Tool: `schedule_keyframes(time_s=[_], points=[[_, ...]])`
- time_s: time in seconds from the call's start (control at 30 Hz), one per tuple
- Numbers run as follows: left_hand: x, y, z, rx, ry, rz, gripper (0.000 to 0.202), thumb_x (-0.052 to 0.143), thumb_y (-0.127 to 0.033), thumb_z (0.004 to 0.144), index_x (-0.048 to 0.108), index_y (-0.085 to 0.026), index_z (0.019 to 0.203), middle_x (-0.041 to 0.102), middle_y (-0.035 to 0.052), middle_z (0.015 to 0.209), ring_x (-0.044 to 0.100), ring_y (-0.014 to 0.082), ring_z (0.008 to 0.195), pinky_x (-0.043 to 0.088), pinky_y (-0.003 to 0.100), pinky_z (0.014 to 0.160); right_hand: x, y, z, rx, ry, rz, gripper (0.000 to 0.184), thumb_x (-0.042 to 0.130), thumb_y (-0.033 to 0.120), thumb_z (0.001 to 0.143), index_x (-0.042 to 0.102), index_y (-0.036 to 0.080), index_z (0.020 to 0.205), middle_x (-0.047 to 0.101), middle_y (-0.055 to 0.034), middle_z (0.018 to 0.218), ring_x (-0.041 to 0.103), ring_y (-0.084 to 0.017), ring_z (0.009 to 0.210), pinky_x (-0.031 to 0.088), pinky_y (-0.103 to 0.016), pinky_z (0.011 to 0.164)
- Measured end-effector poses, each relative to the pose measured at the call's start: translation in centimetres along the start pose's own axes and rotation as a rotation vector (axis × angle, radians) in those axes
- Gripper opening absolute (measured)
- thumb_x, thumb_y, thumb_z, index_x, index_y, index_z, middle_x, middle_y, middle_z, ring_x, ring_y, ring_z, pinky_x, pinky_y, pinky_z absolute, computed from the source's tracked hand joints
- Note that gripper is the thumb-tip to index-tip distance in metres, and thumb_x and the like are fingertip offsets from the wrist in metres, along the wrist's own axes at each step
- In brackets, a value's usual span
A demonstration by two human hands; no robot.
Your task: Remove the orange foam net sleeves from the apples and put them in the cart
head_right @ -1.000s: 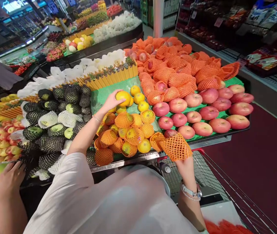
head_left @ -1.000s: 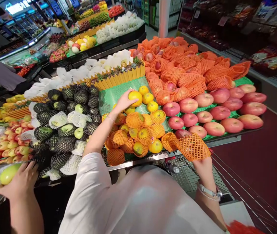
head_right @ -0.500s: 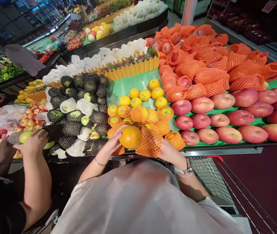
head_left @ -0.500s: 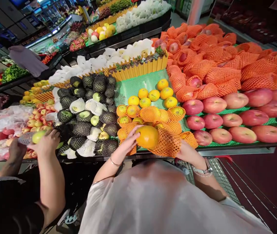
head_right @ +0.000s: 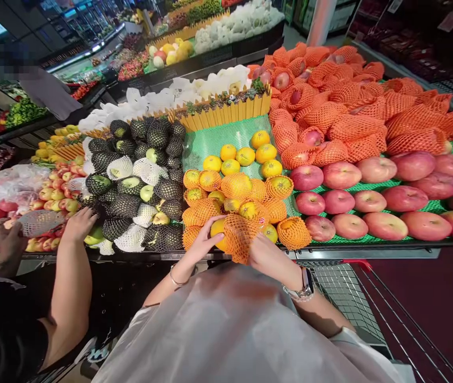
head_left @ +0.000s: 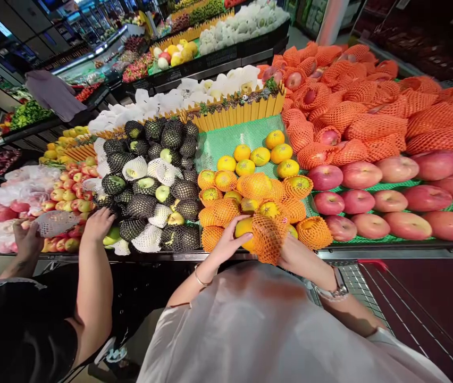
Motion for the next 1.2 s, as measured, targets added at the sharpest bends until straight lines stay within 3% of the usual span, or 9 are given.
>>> schedule_keyframes(time_s=[0.17, 0.37, 0.5, 0.63, 0.83, 0.9, 1.0, 1.1, 1.2], points=[[0.3, 0.6, -1.1, 0.043, -0.076, -0.062, 0.069, 0.065, -0.066, 0.078, 0.051, -0.022, 0.129, 0.050, 0.0111, 0.140, 0.045, 0.0310, 0.133, 0.031, 0.044, 0.116, 0.3, 1.2, 1.1, 0.047, 0.067, -0.034, 0.030, 0.048, 0.004, 0.076, 0.068, 0.011, 0.096, 0.069, -0.0155, 0.091, 0.066, -0.031, 0.090, 0.058, -0.044, 0.079], [-0.5, 1.4, -1.6, 0.033, -0.157, -0.263, 0.077, 0.079, -0.054, 0.067, 0.053, -0.024, 0.133, 0.048, 0.0081, 0.147, 0.043, 0.0320, 0.138, 0.031, 0.044, 0.118, -2.4, 3.3, 2.5, -0.137, -0.032, -0.050, 0.021, 0.046, 0.009, 0.087, 0.061, 0.018, 0.076, 0.063, -0.0060, 0.073, 0.064, -0.020, 0.073, 0.056, -0.032, 0.063], [-0.7, 3.3, -2.4, -0.090, -0.178, -0.551, 0.058, 0.070, -0.051, 0.076, 0.059, -0.027, 0.127, 0.054, 0.0053, 0.143, 0.044, 0.0287, 0.140, 0.038, 0.043, 0.116, -4.6, 2.9, 1.7, -0.101, -0.289, -0.045, 0.025, 0.049, 0.016, 0.097, 0.060, 0.019, 0.075, 0.062, -0.0020, 0.067, 0.061, -0.014, 0.058, 0.051, -0.025, 0.053], [-0.4, 3.5, -2.4, -0.182, -0.299, -0.690, 0.047, 0.069, -0.050, 0.079, 0.065, -0.024, 0.118, 0.060, 0.0056, 0.139, 0.045, 0.0260, 0.140, 0.040, 0.038, 0.116, -5.8, 3.1, 0.3, -0.100, -0.572, -0.108, 0.014, 0.056, 0.012, 0.094, 0.067, 0.020, 0.099, 0.074, -0.0053, 0.089, 0.072, -0.018, 0.081, 0.059, -0.029, 0.073], [0.2, 2.5, -1.9, -0.271, -0.475, -0.838, 0.043, 0.054, -0.038, 0.090, 0.059, -0.016, 0.127, 0.069, 0.0100, 0.122, 0.066, 0.0241, 0.113, 0.054, 0.035, 0.097, -5.2, 3.0, 0.8, -0.200, -0.346, -0.190, 0.017, 0.053, 0.012, 0.093, 0.063, 0.018, 0.106, 0.071, -0.0125, 0.109, 0.067, -0.026, 0.104, 0.059, -0.042, 0.088], [0.4, 2.7, -1.9, -0.286, -0.435, -0.806, 0.050, 0.050, -0.038, 0.092, 0.052, -0.017, 0.137, 0.070, 0.0091, 0.116, 0.070, 0.0193, 0.085, 0.058, 0.031, 0.076, -4.8, 2.5, 1.1, -0.197, -0.231, -0.220, 0.028, 0.047, 0.009, 0.091, 0.060, 0.015, 0.115, 0.067, -0.0164, 0.119, 0.064, -0.028, 0.112, 0.058, -0.045, 0.092], [0.9, 2.9, -1.9, -0.274, -0.286, -0.721, 0.061, 0.050, -0.044, 0.090, 0.042, -0.023, 0.146, 0.069, 0.0063, 0.110, 0.055, 0.0102, 0.049, 0.046, 0.024, 0.043, -4.0, 1.9, 1.5, -0.184, -0.122, -0.243, 0.048, 0.041, 0.001, 0.083, 0.048, 0.011, 0.130, 0.059, -0.0195, 0.129, 0.056, -0.031, 0.124, 0.055, -0.049, 0.100], [1.4, 2.8, -2.0, -0.213, -0.188, -0.644, 0.073, 0.054, -0.050, 0.085, 0.033, -0.029, 0.151, 0.064, 0.0062, 0.122, 0.051, 0.0084, 0.048, 0.040, 0.023, 0.037, -3.3, 1.9, 1.7, -0.175, -0.080, -0.227, 0.060, 0.041, -0.002, 0.078, 0.040, 0.012, 0.136, 0.055, -0.0195, 0.129, 0.053, -0.033, 0.126, 0.054, -0.051, 0.100], [1.5, 2.8, -2.5, -0.160, -0.214, -0.554, 0.081, 0.055, -0.056, 0.085, 0.021, -0.035, 0.155, 0.055, 0.0073, 0.139, 0.063, 0.0155, 0.073, 0.051, 0.026, 0.051, -2.8, 2.3, 1.6, -0.162, -0.074, -0.197, 0.064, 0.039, -0.002, 0.075, 0.036, 0.013, 0.137, 0.050, -0.0213, 0.132, 0.048, -0.036, 0.130, 0.052, -0.058, 0.100]])
Point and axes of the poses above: each hand's wrist, its own z-axis towards the middle knuckle, its own x-axis out of the palm, y = z × x, the point moved 7 cm from there along z, towards the middle knuckle
